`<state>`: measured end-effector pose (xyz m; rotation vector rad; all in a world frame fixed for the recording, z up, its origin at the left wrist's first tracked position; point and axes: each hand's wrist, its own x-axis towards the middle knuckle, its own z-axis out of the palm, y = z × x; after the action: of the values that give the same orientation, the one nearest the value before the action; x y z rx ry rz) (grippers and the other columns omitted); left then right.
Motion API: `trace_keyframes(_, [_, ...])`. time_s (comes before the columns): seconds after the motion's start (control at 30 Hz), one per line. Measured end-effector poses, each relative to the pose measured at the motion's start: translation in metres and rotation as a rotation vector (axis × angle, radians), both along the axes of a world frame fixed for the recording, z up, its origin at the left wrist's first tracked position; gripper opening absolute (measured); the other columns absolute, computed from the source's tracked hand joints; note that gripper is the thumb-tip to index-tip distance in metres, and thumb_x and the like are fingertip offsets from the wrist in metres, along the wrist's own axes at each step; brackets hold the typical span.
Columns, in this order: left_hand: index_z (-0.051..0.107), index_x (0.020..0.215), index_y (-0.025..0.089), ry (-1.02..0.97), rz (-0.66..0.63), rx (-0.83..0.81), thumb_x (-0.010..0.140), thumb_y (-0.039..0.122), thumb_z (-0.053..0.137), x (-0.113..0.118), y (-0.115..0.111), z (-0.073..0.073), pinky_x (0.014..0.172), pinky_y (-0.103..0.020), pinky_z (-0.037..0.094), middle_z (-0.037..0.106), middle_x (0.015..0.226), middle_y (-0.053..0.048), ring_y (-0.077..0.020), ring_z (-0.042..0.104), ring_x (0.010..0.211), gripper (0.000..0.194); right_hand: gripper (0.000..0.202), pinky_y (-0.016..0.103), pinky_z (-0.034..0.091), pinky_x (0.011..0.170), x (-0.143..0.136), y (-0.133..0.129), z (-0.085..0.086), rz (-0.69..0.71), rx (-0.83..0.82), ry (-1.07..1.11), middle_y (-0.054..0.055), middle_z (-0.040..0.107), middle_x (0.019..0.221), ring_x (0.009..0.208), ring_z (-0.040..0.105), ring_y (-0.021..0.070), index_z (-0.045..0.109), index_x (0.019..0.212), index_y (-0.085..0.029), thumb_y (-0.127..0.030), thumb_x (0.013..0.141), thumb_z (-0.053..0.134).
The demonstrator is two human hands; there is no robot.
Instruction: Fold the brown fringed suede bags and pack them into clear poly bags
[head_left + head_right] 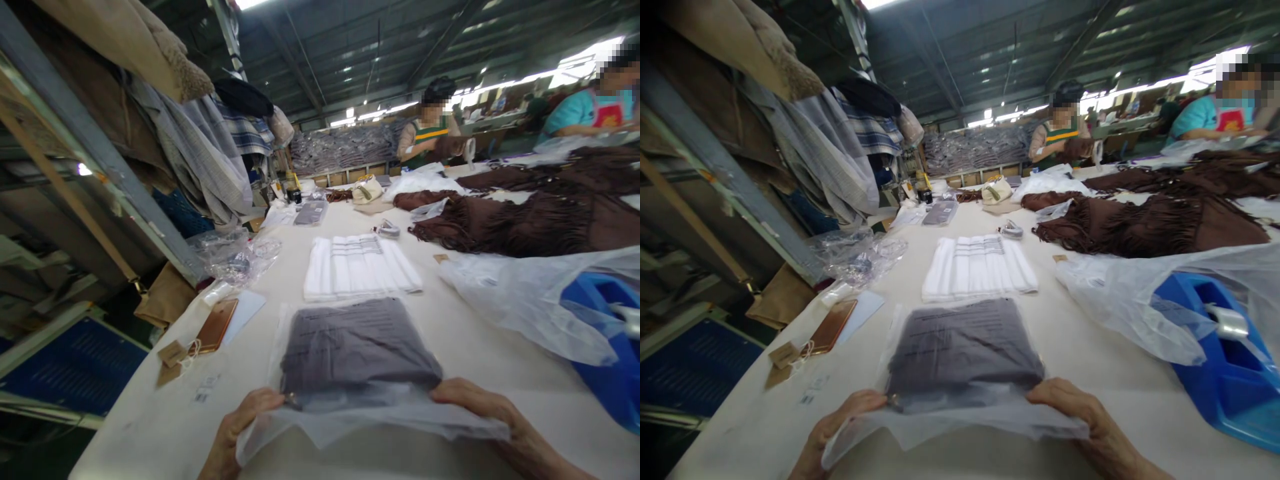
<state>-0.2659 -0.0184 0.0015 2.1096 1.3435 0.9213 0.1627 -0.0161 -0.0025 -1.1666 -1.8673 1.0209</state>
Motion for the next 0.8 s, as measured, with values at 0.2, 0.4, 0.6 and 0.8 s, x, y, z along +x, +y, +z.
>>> trace_keyframes(0.2, [0.069,0.097,0.026,-0.030,0.110,-0.046,0.081,0.049,0.052,0.011,-0.003,-0.002,0.084,-0.026,0.051,0.071,0.096,-0.004,-0.0182,0.065,0.090,0.033,0.049,0.030,0.052,0.068,-0.008,0.000,-0.001,-0.077,-0.186,0.083,0.008,0.070,0.085,0.078,0.064,0.0242,0.071,0.090,-0.023,-0.063,0.077,0.046])
trace_keyframes(0.4, [0.062,0.056,0.021,-0.031,0.444,-0.153,0.076,0.057,0.049,0.020,0.001,0.000,0.049,-0.022,0.049,0.064,0.054,0.000,-0.0163,0.059,0.052,0.044,0.049,0.025,0.047,0.055,-0.014,0.001,0.001,-0.172,-0.367,0.033,0.001,0.061,0.064,0.061,0.056,0.0182,0.061,0.068,-0.019,-0.063,0.078,0.042])
trace_keyframes(0.6, [0.056,0.055,0.020,-0.151,0.686,-0.166,0.067,0.060,0.049,0.048,0.005,0.018,0.060,-0.025,0.049,0.064,0.058,-0.002,-0.0193,0.060,0.063,0.043,0.046,0.024,0.047,0.062,-0.023,-0.001,0.009,-0.261,-0.265,0.013,0.000,0.064,0.070,0.069,0.059,0.0196,0.060,0.069,-0.022,-0.062,0.079,0.041])
trace_keyframes(0.8, [0.051,0.062,0.023,0.071,0.829,-0.004,0.078,0.045,0.036,0.060,0.019,0.004,0.048,-0.021,0.037,0.050,0.047,0.003,-0.0124,0.048,0.044,0.030,0.051,0.024,0.042,0.052,-0.039,0.005,0.005,-0.549,-0.125,-0.130,-0.001,0.055,0.053,0.053,0.052,0.0170,0.050,0.058,-0.024,-0.068,0.076,0.033])
